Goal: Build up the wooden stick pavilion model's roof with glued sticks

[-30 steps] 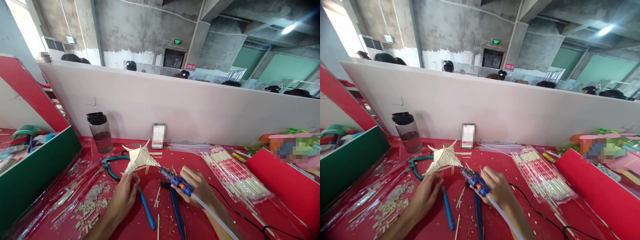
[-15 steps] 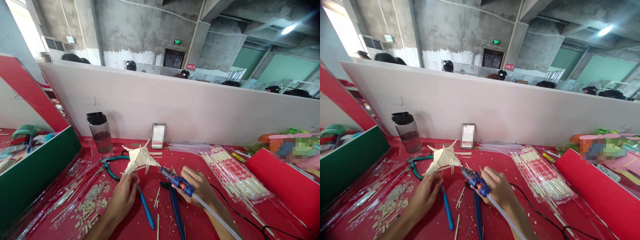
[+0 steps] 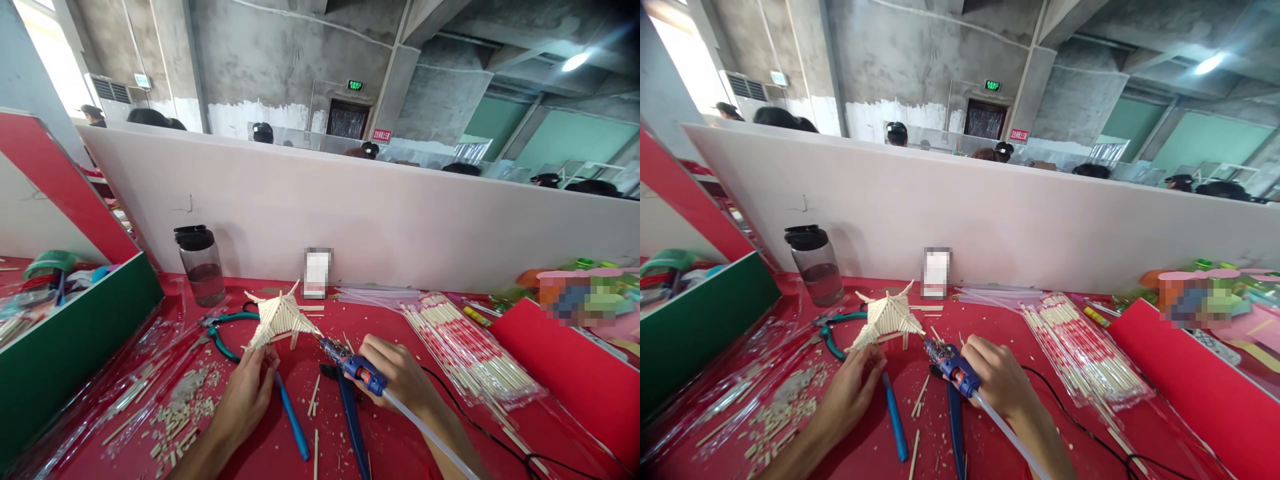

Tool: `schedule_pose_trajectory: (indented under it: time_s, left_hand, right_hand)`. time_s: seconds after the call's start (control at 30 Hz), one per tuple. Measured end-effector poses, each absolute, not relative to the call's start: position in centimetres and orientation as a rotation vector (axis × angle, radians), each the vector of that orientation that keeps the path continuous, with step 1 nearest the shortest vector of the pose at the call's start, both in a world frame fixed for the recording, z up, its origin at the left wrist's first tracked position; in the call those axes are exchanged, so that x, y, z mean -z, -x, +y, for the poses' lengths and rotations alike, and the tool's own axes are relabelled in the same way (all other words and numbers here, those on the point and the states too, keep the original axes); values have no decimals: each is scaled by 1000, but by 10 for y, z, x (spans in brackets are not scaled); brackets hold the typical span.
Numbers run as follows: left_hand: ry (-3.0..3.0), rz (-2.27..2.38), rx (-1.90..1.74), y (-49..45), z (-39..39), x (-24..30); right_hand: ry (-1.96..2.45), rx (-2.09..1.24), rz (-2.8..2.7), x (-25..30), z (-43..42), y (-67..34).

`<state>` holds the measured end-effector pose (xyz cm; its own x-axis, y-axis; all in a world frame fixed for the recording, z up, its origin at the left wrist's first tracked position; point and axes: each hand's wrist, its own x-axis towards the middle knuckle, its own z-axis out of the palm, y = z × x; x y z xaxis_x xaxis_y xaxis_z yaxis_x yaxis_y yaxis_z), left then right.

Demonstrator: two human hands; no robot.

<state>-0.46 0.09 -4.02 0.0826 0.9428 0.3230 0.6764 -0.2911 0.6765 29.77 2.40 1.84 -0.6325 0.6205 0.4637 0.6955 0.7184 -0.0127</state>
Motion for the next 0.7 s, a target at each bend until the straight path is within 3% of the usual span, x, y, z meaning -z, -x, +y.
schedule_pose_trajectory:
  time_s: [0.7]
  left_hand:
    - [-2030, 1596, -1035, 6, 2, 45]
  right_hand:
    - [958, 121, -2418, -28, 19, -283]
